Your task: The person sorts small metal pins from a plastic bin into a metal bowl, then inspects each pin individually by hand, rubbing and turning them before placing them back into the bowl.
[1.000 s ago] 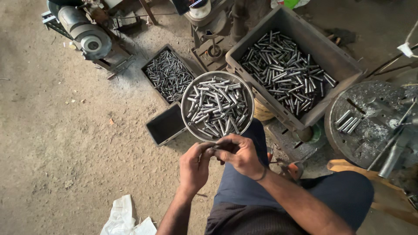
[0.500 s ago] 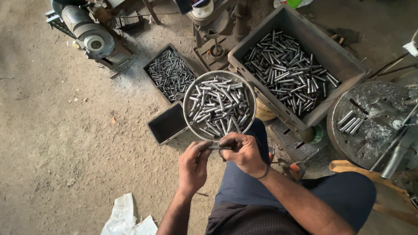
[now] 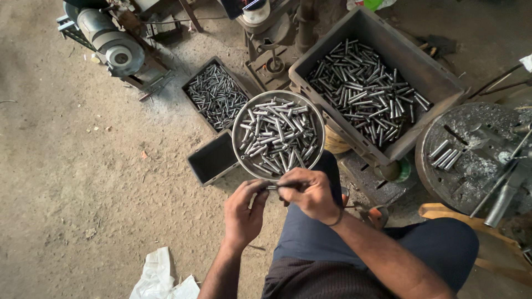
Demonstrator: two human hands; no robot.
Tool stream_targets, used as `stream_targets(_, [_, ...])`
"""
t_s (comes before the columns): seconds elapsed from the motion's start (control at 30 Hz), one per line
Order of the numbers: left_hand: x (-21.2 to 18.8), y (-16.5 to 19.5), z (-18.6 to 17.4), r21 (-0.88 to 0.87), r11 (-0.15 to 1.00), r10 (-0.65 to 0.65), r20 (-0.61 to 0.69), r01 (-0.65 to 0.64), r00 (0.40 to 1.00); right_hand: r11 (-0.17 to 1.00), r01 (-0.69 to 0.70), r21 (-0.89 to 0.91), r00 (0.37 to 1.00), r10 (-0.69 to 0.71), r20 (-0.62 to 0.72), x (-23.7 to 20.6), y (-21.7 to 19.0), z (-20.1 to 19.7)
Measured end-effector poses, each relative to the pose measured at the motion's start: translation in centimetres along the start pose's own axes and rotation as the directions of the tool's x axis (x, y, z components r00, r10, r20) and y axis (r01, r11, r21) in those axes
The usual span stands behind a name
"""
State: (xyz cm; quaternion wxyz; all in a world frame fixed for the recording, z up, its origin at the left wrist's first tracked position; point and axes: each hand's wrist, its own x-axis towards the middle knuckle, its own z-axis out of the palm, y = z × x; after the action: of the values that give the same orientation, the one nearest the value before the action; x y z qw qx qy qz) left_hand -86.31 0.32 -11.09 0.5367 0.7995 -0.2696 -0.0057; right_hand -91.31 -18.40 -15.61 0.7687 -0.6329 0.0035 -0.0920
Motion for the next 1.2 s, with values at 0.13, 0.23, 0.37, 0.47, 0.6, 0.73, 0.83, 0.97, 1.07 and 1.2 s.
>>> stream_targets(0.13, [0.0, -0.1, 0.0, -0.026, 0.999, -0.035, -0.001, 0.035, 0.999, 0.979, -0.136, 0.154, 0.989, 0.143, -0.031, -0.3, 0.2, -0.3])
stream_targets(0.23, [0.0, -0.2, 0.2, -0.022, 1.0, -0.007, -0.007, 0.007, 1.0, 0.94, -0.253, 0.228, 0.964, 0.266, -0.027, -0.4, 0.0, -0.5])
stream_targets(0.37, [-0.1, -0.4, 0.3, -0.035, 0.999, -0.014, -0.023, 0.014, 1.0, 0.868, -0.322, 0.377, 0.937, 0.349, -0.004, -0.2, -0.3, -0.6])
stream_targets(0.47, [-0.1, -0.4, 0.1, -0.034, 0.995, -0.091, -0.018, 0.091, 0.996, 0.875, -0.299, 0.381, 0.952, 0.3, 0.06, 0.0, -0.4, -0.5])
stream_targets(0.6, [0.0, -0.2, -0.1, -0.101, 0.993, 0.05, -0.053, -0.055, 0.997, 0.933, -0.262, 0.247, 0.965, 0.254, 0.062, -0.3, -0.1, 0.5])
stream_targets(0.73, [0.0, -0.2, -0.8, 0.036, 0.998, -0.052, 0.006, 0.051, 0.999, 0.922, -0.267, 0.281, 0.963, 0.269, 0.032, -0.6, 0.5, 1.3])
stream_targets(0.83, [-0.4, -0.8, -0.6, 0.111, 0.994, -0.017, -0.012, 0.018, 1.0, 0.934, -0.264, 0.24, 0.963, 0.267, 0.022, -0.9, 0.9, 1.2])
stream_targets(0.97, [-1.9, -2.3, 0.3, 0.152, 0.98, -0.116, -0.089, 0.129, 0.989, 0.923, -0.299, 0.241, 0.954, 0.296, 0.047, -1.2, 1.4, 1.0])
stream_targets(1.07, [-2.3, -4.4, 0.6, -0.005, 0.97, -0.241, -0.178, 0.244, 0.954, 0.917, -0.302, 0.259, 0.952, 0.306, 0.025, -1.1, 1.4, 0.8])
stream_targets(1.2, [-2.4, -6.7, -1.4, -0.363, 0.898, -0.364, -0.298, 0.248, 0.882, 0.917, -0.329, 0.225, 0.939, 0.343, -0.028, -0.7, 0.9, 0.8])
